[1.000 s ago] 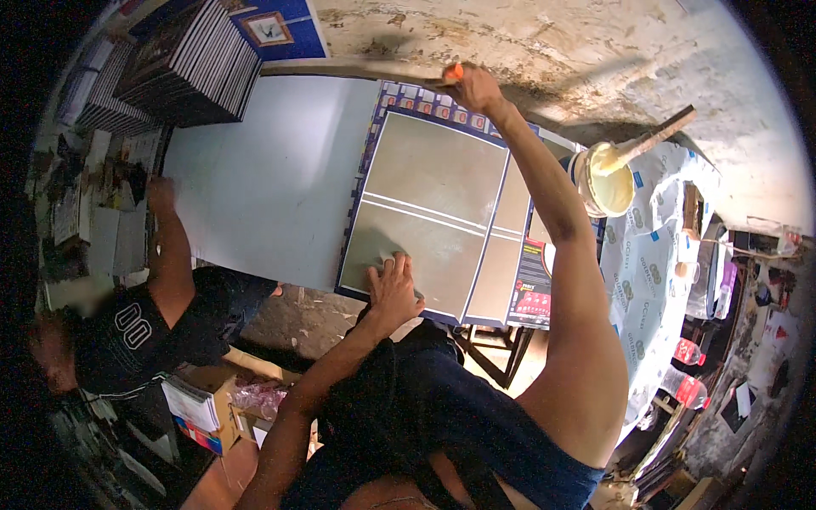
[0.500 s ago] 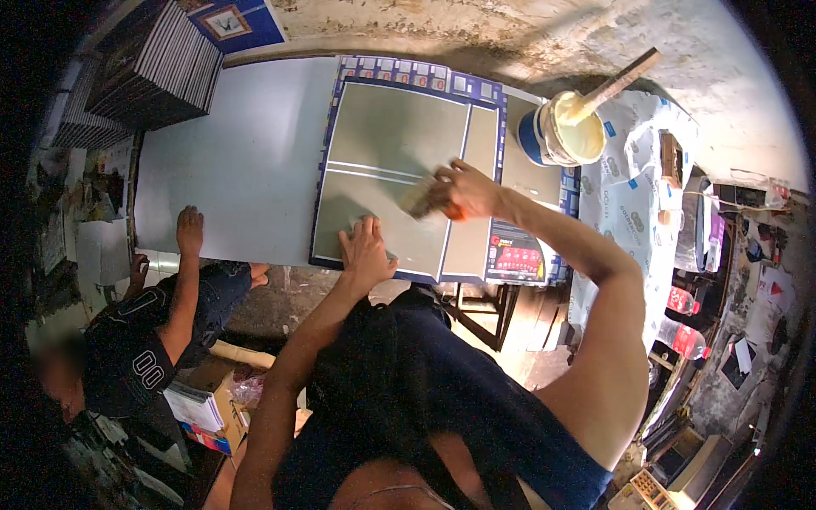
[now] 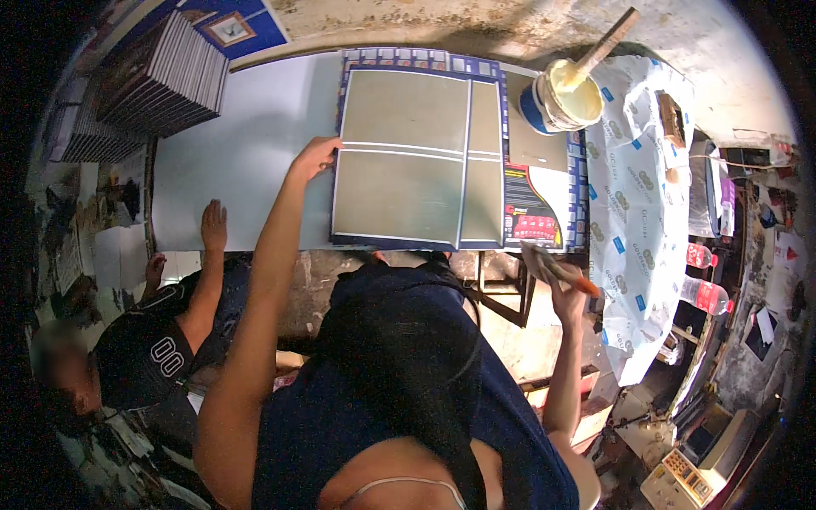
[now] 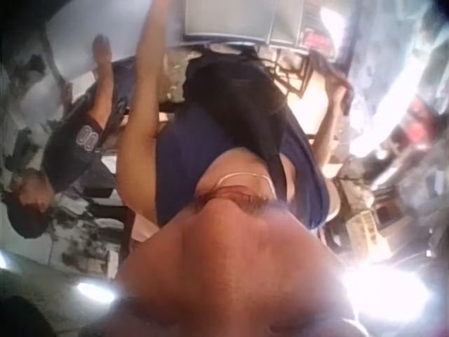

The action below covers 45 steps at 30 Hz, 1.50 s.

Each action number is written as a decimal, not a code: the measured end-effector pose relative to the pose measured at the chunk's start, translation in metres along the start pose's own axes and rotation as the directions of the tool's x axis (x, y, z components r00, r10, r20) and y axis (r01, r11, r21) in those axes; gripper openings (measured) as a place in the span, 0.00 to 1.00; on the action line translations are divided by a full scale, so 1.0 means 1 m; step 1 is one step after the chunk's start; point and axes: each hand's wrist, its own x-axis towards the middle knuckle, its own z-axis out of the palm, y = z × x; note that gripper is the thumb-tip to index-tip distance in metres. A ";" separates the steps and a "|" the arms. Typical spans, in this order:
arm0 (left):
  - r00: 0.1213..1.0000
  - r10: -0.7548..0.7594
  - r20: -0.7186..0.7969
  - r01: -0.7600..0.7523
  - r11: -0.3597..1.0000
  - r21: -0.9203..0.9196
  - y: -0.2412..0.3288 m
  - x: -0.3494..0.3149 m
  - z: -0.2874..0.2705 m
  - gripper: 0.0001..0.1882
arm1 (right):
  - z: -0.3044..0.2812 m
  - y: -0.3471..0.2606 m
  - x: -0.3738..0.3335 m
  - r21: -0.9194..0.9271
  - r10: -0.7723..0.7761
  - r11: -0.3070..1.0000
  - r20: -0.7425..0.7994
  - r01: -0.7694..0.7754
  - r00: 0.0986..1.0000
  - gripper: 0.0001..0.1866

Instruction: The person applies glue to the interior surface of folders using a brush and then places the folders onto a stack on the table.

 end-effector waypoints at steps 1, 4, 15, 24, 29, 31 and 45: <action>1.000 0.001 0.007 -0.002 1.000 0.004 0.004 0.002 0.012 0.10 | -0.003 0.007 -0.018 0.093 0.168 0.983 -0.066 -0.161 0.984 0.12; 0.996 0.085 0.001 -0.085 0.990 0.111 0.009 -0.005 0.029 0.08 | -0.015 0.017 -0.073 0.180 0.374 0.924 -0.250 -0.336 0.893 0.15; 0.996 0.062 -0.062 -0.057 0.995 0.078 -0.096 0.032 -0.132 0.08 | -0.077 0.039 -0.152 0.649 0.779 0.624 -0.474 -0.436 0.410 0.19; 0.768 0.275 -0.578 0.107 0.836 0.539 -0.202 -0.117 -0.235 0.34 | -0.001 -0.023 0.137 0.726 0.296 0.688 -0.285 0.004 0.912 0.23; 0.743 0.091 -0.663 0.233 0.893 0.385 -0.330 -0.271 -0.219 0.24 | 0.063 -0.112 0.274 0.469 -0.030 0.870 -0.264 0.155 0.964 0.18; 0.805 0.114 -0.582 0.316 0.748 0.584 -0.418 -0.416 -0.252 0.22 | 0.142 -0.155 0.327 0.409 -0.137 0.892 -0.158 0.191 0.978 0.17; 0.793 -0.270 -0.547 0.427 0.886 0.182 -0.467 -0.495 0.104 0.13 | 0.282 -0.045 0.437 -0.076 -0.086 0.991 0.234 0.106 0.968 0.25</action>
